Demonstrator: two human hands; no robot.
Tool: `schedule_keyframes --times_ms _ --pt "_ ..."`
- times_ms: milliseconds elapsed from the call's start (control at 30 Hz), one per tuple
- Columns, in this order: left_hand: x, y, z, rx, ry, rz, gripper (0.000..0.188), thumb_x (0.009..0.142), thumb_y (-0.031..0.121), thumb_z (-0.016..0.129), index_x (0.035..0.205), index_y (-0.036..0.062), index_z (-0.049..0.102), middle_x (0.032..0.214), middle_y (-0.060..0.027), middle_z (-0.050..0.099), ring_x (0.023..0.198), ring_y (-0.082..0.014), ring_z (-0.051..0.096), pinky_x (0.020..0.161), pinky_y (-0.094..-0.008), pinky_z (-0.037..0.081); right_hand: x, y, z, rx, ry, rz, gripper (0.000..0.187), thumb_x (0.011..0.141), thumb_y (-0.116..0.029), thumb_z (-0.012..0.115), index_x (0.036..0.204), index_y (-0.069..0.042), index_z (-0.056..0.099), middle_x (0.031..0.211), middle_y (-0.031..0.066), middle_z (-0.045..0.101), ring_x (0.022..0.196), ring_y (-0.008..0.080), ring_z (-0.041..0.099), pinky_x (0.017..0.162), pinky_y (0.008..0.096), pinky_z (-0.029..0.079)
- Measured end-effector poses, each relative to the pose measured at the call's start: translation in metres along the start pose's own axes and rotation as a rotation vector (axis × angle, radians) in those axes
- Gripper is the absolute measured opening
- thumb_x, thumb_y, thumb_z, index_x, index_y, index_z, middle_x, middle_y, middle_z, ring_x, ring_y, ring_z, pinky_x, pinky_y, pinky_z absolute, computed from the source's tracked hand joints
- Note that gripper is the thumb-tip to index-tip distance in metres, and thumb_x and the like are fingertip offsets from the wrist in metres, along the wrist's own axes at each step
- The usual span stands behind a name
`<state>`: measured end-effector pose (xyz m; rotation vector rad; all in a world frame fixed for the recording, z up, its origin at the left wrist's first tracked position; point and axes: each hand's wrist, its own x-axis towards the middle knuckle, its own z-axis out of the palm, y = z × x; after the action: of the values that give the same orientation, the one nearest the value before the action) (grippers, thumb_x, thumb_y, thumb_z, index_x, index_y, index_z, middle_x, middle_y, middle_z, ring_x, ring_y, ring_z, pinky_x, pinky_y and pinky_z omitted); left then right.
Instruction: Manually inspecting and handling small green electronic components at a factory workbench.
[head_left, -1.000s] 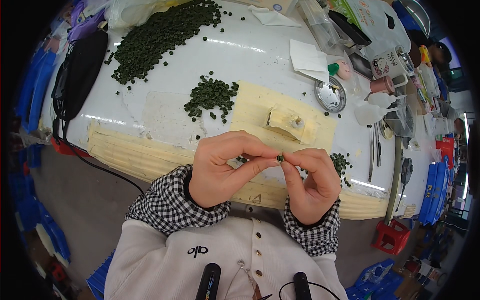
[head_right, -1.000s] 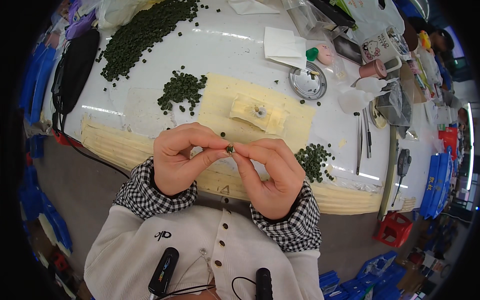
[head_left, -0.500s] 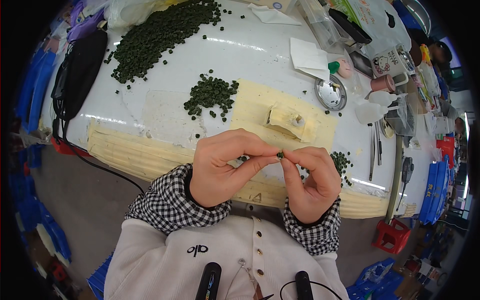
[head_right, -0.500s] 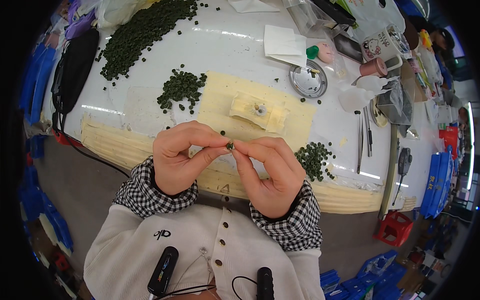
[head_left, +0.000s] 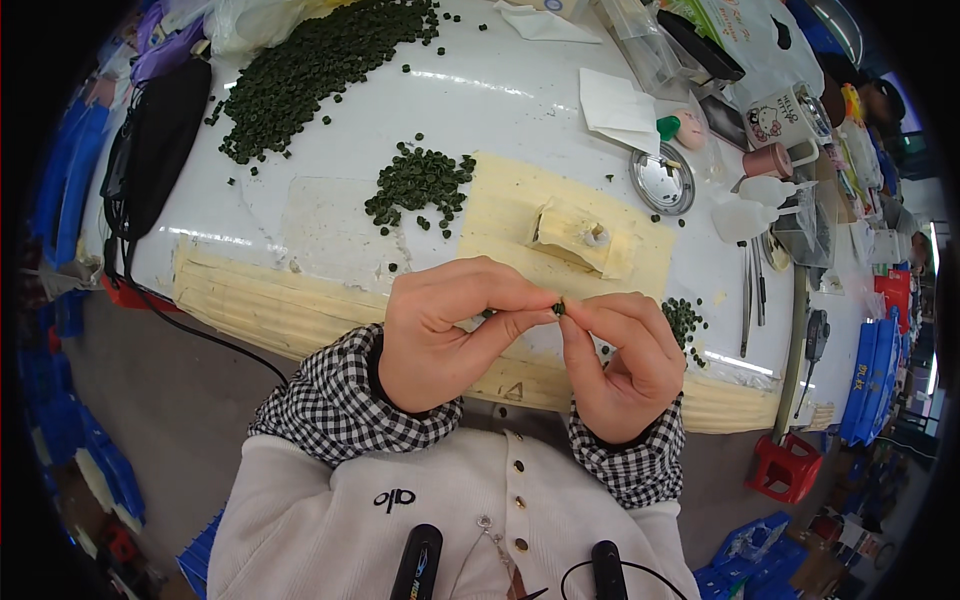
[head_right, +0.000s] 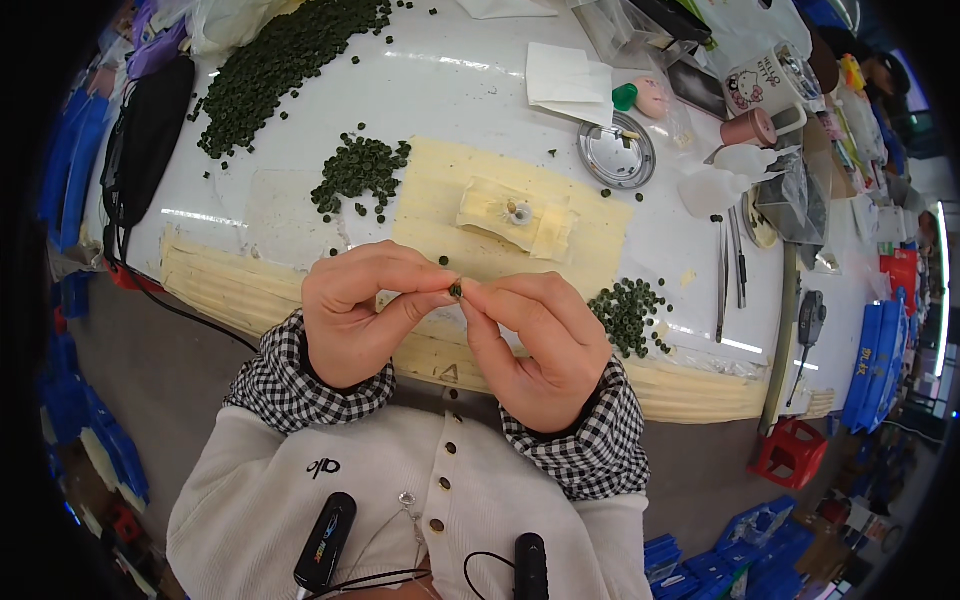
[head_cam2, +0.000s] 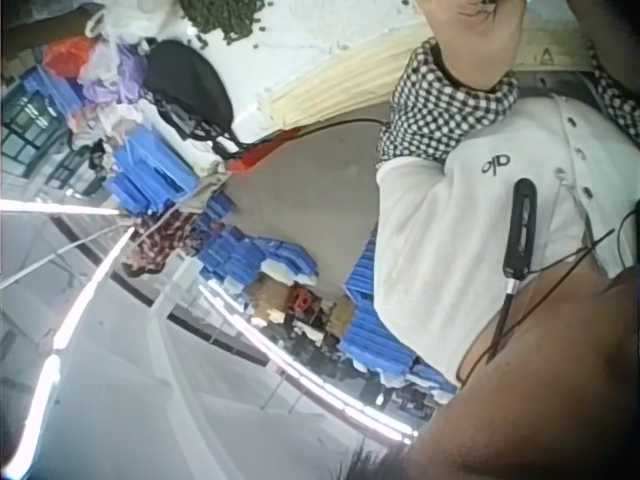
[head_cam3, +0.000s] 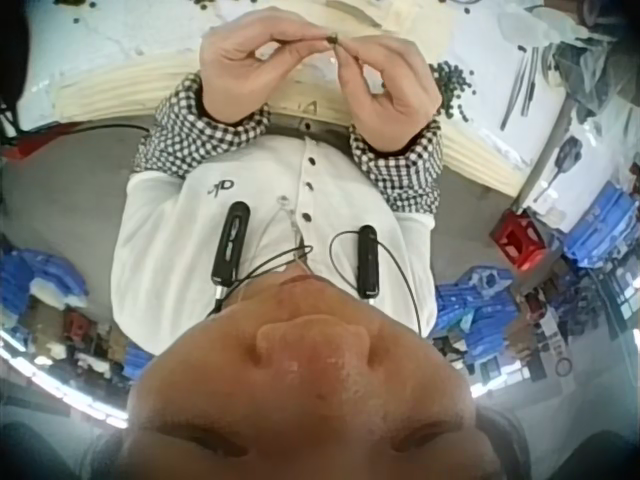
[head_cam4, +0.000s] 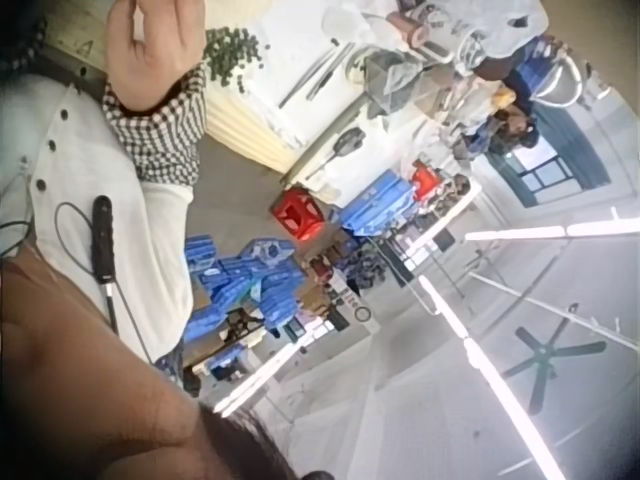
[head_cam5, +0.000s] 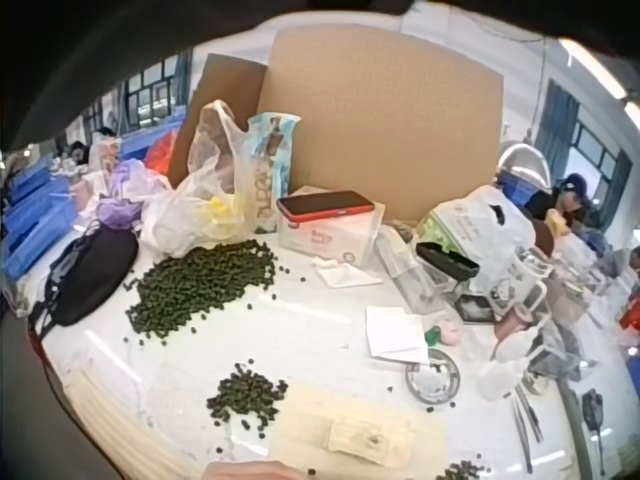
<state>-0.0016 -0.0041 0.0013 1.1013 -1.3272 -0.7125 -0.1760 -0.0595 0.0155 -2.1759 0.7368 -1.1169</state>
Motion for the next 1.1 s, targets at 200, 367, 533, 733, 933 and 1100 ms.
schedule_keyframes --times_ms 200,367,533,733,933,1100 --pt "0.000 0.001 -0.001 -0.029 -0.010 -0.033 0.019 0.077 -0.010 0.072 0.095 -0.0022 0.071 0.084 -0.0126 0.071 0.076 -0.0182 0.067 0.067 -0.0260 0.050 -0.002 0.000 0.001 -0.005 0.010 -0.002 0.028 0.074 0.009 0.073 0.100 -0.001 0.070 0.089 0.0099 0.065 0.075 0.0204 0.065 0.064 0.0276 0.052" --pt "-0.001 0.001 0.000 -0.114 0.000 -0.084 0.018 0.079 -0.010 0.071 0.095 -0.0025 0.071 0.086 -0.0123 0.070 0.078 -0.0170 0.066 0.070 -0.0258 0.050 0.000 -0.001 0.001 0.013 0.026 0.032 0.028 0.075 0.009 0.073 0.102 -0.001 0.070 0.090 0.0106 0.065 0.076 0.0198 0.066 0.065 0.0270 0.053" --pt "-0.002 0.003 -0.003 -0.091 0.011 -0.121 0.017 0.080 -0.011 0.070 0.096 -0.0035 0.070 0.088 -0.0115 0.069 0.080 -0.0154 0.064 0.071 -0.0256 0.050 0.010 0.000 -0.006 -0.061 0.096 0.079 0.026 0.080 0.007 0.071 0.105 0.000 0.069 0.089 0.0107 0.064 0.077 0.0176 0.065 0.069 0.0265 0.052" --pt "-0.002 0.003 -0.003 -0.090 0.006 -0.108 0.018 0.080 -0.011 0.069 0.097 -0.0036 0.070 0.088 -0.0113 0.069 0.080 -0.0149 0.063 0.071 -0.0255 0.049 0.043 0.010 -0.019 -0.414 0.027 -0.044 0.024 0.078 -0.002 0.074 0.101 -0.002 0.070 0.081 0.0093 0.058 0.076 0.0242 0.056 0.066 0.0327 0.046" --pt "-0.002 0.002 -0.004 -0.080 0.001 -0.101 0.018 0.081 -0.011 0.069 0.098 -0.0037 0.070 0.089 -0.0112 0.069 0.080 -0.0147 0.063 0.071 -0.0253 0.049 0.048 0.019 -0.009 -0.404 -0.023 -0.056 0.014 0.076 -0.006 0.075 0.088 -0.002 0.069 0.079 0.0074 0.058 0.074 0.0254 0.054 0.064 0.0346 0.045" --pt "-0.002 0.001 -0.005 -0.058 0.007 -0.082 0.016 0.082 -0.007 0.070 0.098 -0.0025 0.070 0.088 -0.0116 0.069 0.079 -0.0157 0.065 0.071 -0.0255 0.051 0.050 0.016 -0.014 -0.400 -0.001 -0.089 0.011 0.076 -0.004 0.076 0.085 -0.001 0.069 0.080 0.0075 0.059 0.073 0.0237 0.056 0.064 0.0322 0.045"
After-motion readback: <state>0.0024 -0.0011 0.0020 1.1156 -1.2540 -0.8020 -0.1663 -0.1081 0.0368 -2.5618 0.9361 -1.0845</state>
